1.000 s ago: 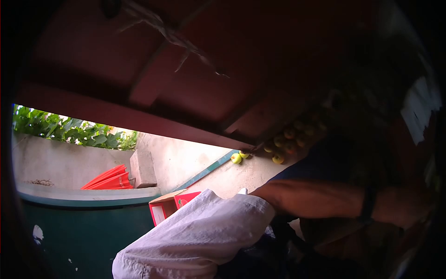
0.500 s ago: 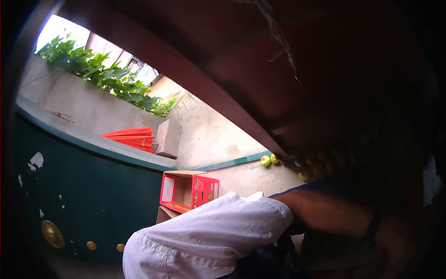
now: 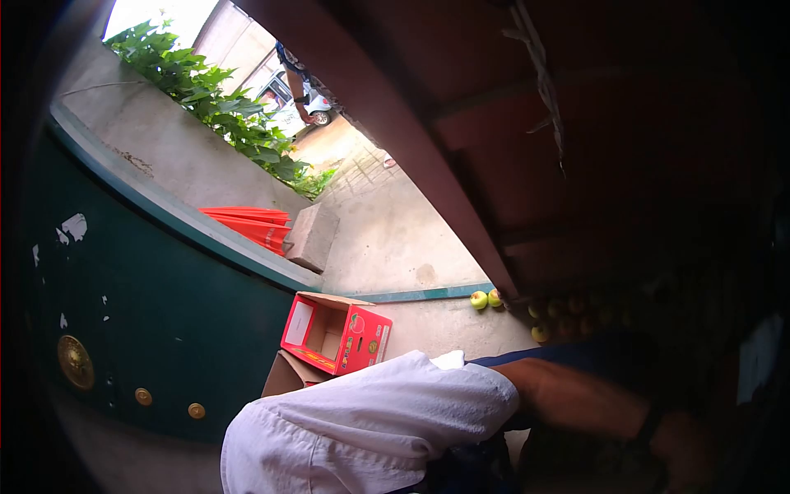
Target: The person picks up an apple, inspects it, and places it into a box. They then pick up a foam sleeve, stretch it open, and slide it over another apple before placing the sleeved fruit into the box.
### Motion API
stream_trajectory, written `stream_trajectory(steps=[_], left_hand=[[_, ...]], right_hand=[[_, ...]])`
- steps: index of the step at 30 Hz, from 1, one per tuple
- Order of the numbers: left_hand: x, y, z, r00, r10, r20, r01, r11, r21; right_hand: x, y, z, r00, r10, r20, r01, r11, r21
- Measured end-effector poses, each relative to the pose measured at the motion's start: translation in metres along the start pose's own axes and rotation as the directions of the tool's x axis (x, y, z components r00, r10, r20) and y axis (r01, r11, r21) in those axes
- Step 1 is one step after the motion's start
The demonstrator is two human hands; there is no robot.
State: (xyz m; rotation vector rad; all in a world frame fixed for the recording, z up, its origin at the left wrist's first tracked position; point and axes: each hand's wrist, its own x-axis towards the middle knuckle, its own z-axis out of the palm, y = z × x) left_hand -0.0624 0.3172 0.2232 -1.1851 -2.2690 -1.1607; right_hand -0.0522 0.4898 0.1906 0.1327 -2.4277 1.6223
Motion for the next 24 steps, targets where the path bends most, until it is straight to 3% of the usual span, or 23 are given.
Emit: stream_trajectory(steps=[14, 17, 23, 24], left_hand=[[-0.003, -0.002, 0.004, 0.998, 0.042, -0.042, -0.042, 0.999, 0.001], [0.002, 0.000, -0.001, 0.998, -0.045, 0.054, 0.047, 0.998, -0.049], [-0.010, -0.019, -0.017, 0.999, 0.021, -0.029, -0.029, 0.944, -0.329], [-0.014, -0.008, -0.029, 0.994, -0.035, -0.106, -0.014, 0.905, -0.424]], right_hand=[[0.002, -0.003, 0.001, 0.999, 0.025, 0.020, -0.027, 0.996, 0.088], [0.003, -0.006, -0.002, 1.000, 0.022, 0.019, -0.024, 0.991, 0.134], [0.001, -0.018, -0.019, 0.997, 0.052, 0.049, -0.065, 0.943, 0.327], [0.000, -0.021, -0.021, 0.996, 0.062, 0.066, -0.083, 0.924, 0.372]])
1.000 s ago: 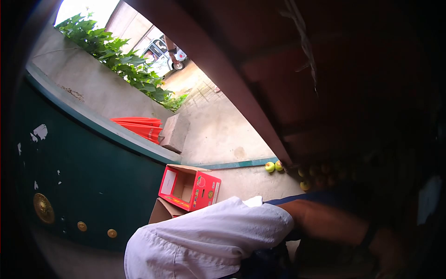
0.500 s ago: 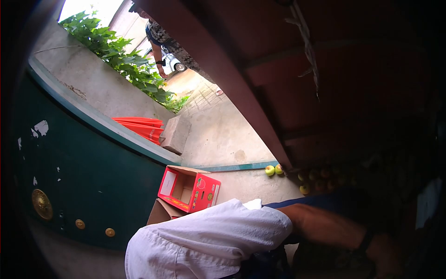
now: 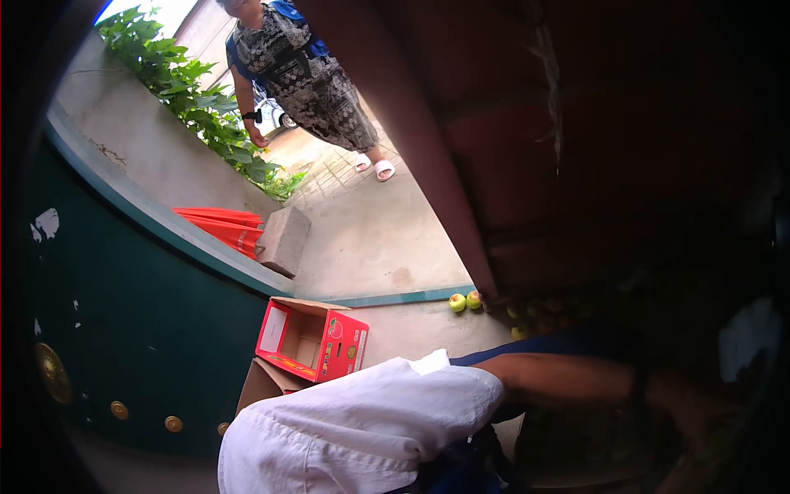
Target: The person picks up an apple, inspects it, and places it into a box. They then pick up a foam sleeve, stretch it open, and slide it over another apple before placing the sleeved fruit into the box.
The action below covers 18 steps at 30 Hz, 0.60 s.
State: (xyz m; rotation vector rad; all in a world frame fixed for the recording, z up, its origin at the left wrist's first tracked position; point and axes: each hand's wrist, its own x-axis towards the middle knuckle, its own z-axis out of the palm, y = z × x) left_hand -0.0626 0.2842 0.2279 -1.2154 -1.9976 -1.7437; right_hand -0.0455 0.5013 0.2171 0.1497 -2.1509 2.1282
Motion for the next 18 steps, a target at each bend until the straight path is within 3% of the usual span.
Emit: stream_trajectory(steps=[2, 3, 5, 7, 8, 9, 10, 14, 16, 18], left_hand=[[-0.010, 0.030, -0.015, 0.982, -0.057, -0.180, 0.019, 0.979, -0.205], [-0.020, 0.039, -0.025, 0.983, -0.043, -0.180, 0.007, 0.981, -0.192], [-0.052, 0.045, -0.047, 0.850, -0.489, -0.196, 0.391, 0.835, -0.388], [-0.086, 0.022, -0.059, 0.902, -0.360, -0.236, 0.185, 0.820, -0.541], [-0.100, 0.022, -0.068, 0.903, -0.355, -0.242, 0.180, 0.823, -0.538], [-0.113, 0.025, -0.079, 0.886, -0.409, -0.218, 0.179, 0.737, -0.652], [-0.124, 0.031, -0.089, 0.870, -0.457, -0.185, 0.172, 0.635, -0.753], [-0.151, 0.059, -0.111, 0.828, -0.506, -0.242, 0.275, 0.742, -0.612], [-0.155, 0.068, -0.115, 0.765, -0.558, -0.321, 0.374, 0.791, -0.484], [-0.158, 0.057, -0.114, 0.746, -0.542, -0.387, 0.319, 0.801, -0.506]], right_hand=[[-0.003, -0.009, -0.001, 0.999, 0.036, 0.040, -0.040, 0.994, 0.104], [-0.005, -0.011, -0.003, 0.996, 0.053, 0.073, -0.064, 0.986, 0.155], [-0.011, -0.023, 0.001, 0.985, 0.113, 0.133, -0.145, 0.954, 0.264], [-0.018, -0.026, 0.001, 0.966, 0.176, 0.191, -0.232, 0.917, 0.325], [-0.020, -0.030, 0.001, 0.947, 0.215, 0.239, -0.292, 0.885, 0.362], [-0.022, -0.030, 0.005, 0.928, 0.234, 0.289, -0.337, 0.856, 0.391], [-0.014, -0.021, -0.003, 0.849, 0.176, 0.498, -0.451, 0.732, 0.510], [-0.005, -0.018, -0.011, 0.814, 0.134, 0.565, -0.482, 0.700, 0.527], [-0.001, -0.019, -0.013, 0.796, 0.114, 0.595, -0.496, 0.685, 0.533], [0.002, -0.019, -0.018, 0.777, 0.092, 0.622, -0.509, 0.674, 0.536]])
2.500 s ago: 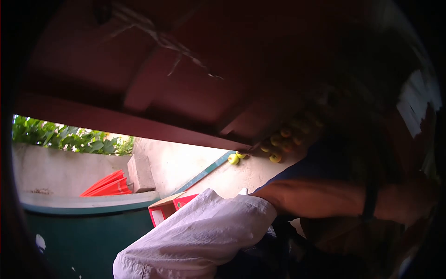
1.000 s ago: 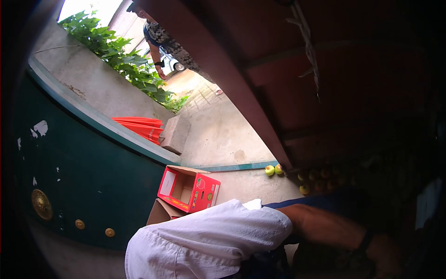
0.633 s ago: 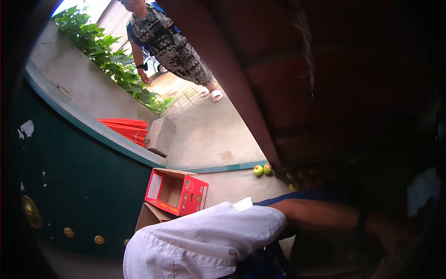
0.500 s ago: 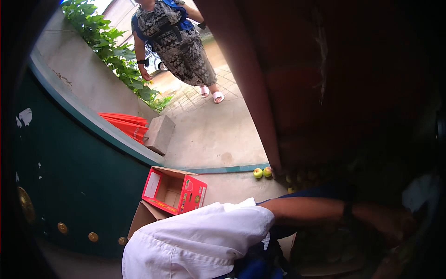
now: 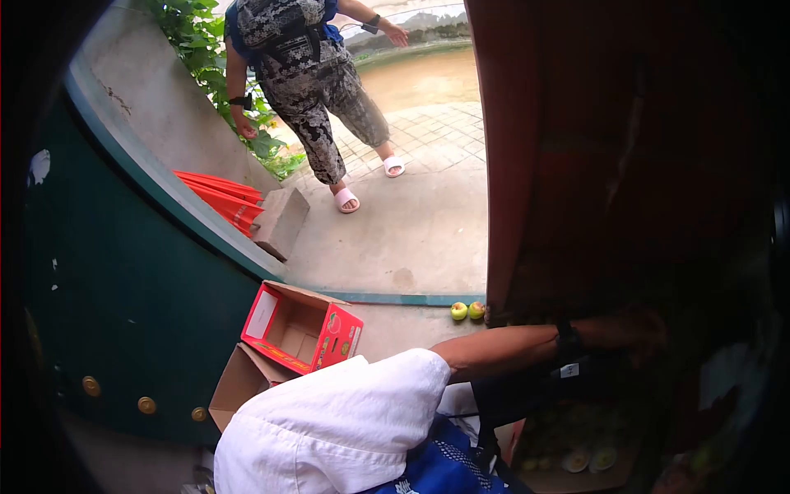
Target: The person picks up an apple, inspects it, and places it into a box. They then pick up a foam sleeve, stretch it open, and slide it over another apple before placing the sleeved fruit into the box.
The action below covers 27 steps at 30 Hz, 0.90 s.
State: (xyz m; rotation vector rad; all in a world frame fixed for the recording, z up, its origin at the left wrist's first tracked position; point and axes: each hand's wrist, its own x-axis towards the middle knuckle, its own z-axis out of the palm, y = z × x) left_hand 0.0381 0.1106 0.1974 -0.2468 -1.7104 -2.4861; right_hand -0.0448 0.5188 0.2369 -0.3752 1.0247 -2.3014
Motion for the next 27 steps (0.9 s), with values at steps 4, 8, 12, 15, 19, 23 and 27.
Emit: stream_trajectory(steps=[4, 8, 12, 15, 19, 23, 27], left_hand=[[0.002, -0.009, -0.012, 0.995, 0.079, -0.066, -0.084, 0.994, -0.065], [-0.008, 0.001, -0.012, 0.992, 0.099, -0.083, -0.097, 0.995, 0.027], [-0.008, -0.001, -0.008, 0.986, 0.074, -0.146, -0.076, 0.997, -0.008], [-0.013, 0.005, -0.006, 0.987, 0.055, -0.154, -0.058, 0.998, -0.018], [-0.015, 0.006, -0.003, 0.988, 0.070, -0.137, -0.075, 0.996, -0.039], [-0.016, 0.012, -0.002, 0.988, 0.064, -0.141, -0.070, 0.997, -0.038], [-0.017, 0.013, -0.002, 0.989, 0.053, -0.141, -0.059, 0.998, -0.039]], right_hand=[[0.000, 0.018, 0.048, 1.000, -0.022, 0.012, 0.022, 0.999, 0.024], [0.001, 0.058, 0.087, 0.997, -0.026, -0.068, 0.032, 0.995, 0.095], [0.000, 0.079, 0.094, 0.999, -0.021, -0.031, 0.024, 0.995, 0.096], [-0.006, 0.092, 0.095, 1.000, 0.004, -0.005, -0.003, 0.990, 0.142], [-0.022, 0.121, 0.114, 0.985, -0.032, -0.170, 0.057, 0.988, 0.142], [-0.030, 0.143, 0.130, 0.924, 0.141, -0.356, -0.073, 0.977, 0.198], [-0.032, 0.164, 0.099, 0.902, 0.238, -0.360, -0.145, 0.953, 0.266]])
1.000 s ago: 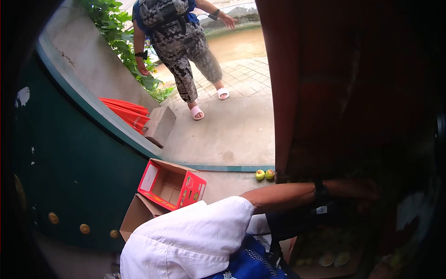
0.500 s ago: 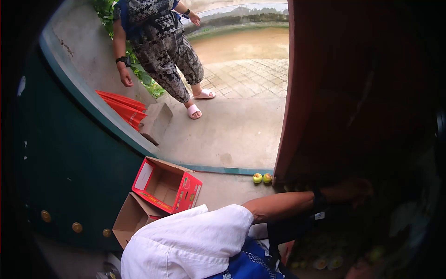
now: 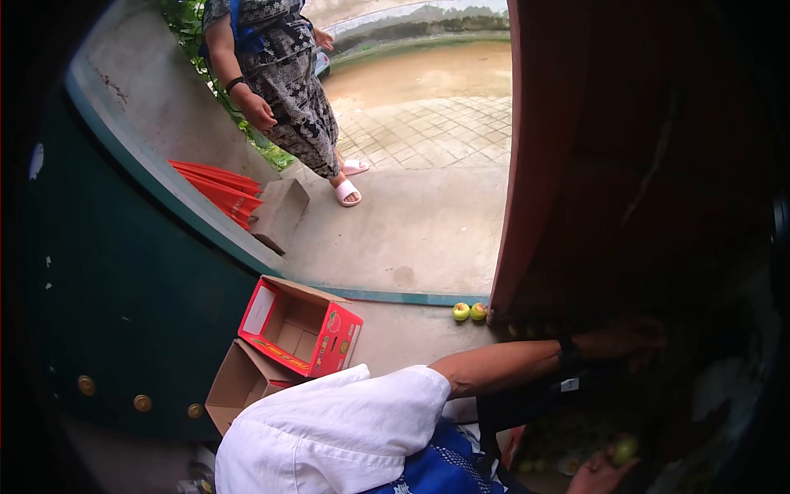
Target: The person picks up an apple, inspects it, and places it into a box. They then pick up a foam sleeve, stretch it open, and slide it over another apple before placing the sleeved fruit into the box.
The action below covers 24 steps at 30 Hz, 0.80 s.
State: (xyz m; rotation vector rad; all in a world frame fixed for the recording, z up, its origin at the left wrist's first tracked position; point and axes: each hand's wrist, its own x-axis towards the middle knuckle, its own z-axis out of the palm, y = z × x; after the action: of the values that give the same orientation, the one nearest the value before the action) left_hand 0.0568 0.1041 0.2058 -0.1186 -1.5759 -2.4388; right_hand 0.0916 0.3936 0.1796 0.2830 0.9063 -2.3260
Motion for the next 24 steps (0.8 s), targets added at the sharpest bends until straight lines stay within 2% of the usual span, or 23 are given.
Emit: stream_trajectory(steps=[3, 6, 9, 11, 12, 14, 15, 16, 17, 18, 19, 20, 22, 24], left_hand=[[0.002, -0.001, -0.001, 1.000, -0.018, 0.007, 0.018, 1.000, -0.011], [0.003, -0.002, -0.001, 1.000, -0.019, 0.022, 0.019, 1.000, -0.007], [0.003, 0.004, 0.002, 1.000, -0.011, 0.017, 0.011, 1.000, 0.012], [0.002, 0.006, 0.005, 1.000, -0.011, 0.009, 0.010, 1.000, 0.029], [0.002, 0.006, 0.007, 1.000, -0.023, 0.013, 0.023, 1.000, 0.007], [0.004, 0.010, 0.008, 0.999, -0.036, 0.028, 0.036, 0.999, -0.006], [0.003, 0.012, 0.009, 0.999, -0.028, 0.033, 0.028, 1.000, 0.012], [0.002, 0.011, 0.010, 0.999, -0.021, 0.037, 0.020, 0.999, 0.027], [0.001, 0.010, 0.011, 0.999, -0.025, 0.036, 0.024, 0.999, 0.028], [0.002, 0.008, 0.012, 0.999, -0.043, 0.031, 0.043, 0.999, 0.018], [0.002, 0.008, 0.015, 0.998, -0.061, 0.030, 0.061, 0.998, 0.010], [0.003, 0.007, 0.017, 0.997, -0.066, 0.038, 0.066, 0.998, 0.014], [0.002, 0.009, 0.020, 0.996, -0.075, 0.056, 0.077, 0.996, -0.037], [-0.001, 0.016, 0.026, 0.995, -0.090, 0.046, 0.091, 0.996, -0.015]], right_hand=[[0.007, 0.004, -0.012, 0.998, -0.013, -0.061, 0.010, 0.999, -0.037], [0.008, 0.004, -0.015, 0.999, -0.006, -0.033, 0.005, 0.999, -0.039], [0.007, 0.002, -0.022, 0.997, -0.074, 0.018, 0.073, 0.997, 0.034], [0.008, 0.004, -0.031, 0.981, -0.181, 0.070, 0.188, 0.975, -0.119], [0.007, 0.002, -0.028, 0.981, -0.182, 0.065, 0.188, 0.975, -0.119], [0.005, -0.001, -0.018, 0.988, -0.156, 0.008, 0.156, 0.988, 0.000], [0.007, 0.001, -0.025, 0.988, -0.156, 0.007, 0.156, 0.988, 0.004], [0.009, 0.003, -0.037, 0.942, -0.335, 0.020, 0.301, 0.819, -0.489], [0.010, 0.004, -0.047, 0.873, -0.472, 0.121, 0.340, 0.413, -0.845], [0.007, 0.001, -0.039, 0.875, -0.471, 0.115, 0.336, 0.417, -0.845], [0.000, -0.004, -0.023, 0.946, -0.303, 0.112, 0.320, 0.839, -0.440], [-0.003, -0.007, -0.014, 0.966, -0.152, 0.208, 0.135, 0.986, 0.094], [-0.003, -0.007, -0.020, 0.957, -0.149, 0.250, 0.114, 0.982, 0.148], [-0.003, -0.008, -0.022, 0.945, -0.141, 0.293, 0.085, 0.977, 0.195]])
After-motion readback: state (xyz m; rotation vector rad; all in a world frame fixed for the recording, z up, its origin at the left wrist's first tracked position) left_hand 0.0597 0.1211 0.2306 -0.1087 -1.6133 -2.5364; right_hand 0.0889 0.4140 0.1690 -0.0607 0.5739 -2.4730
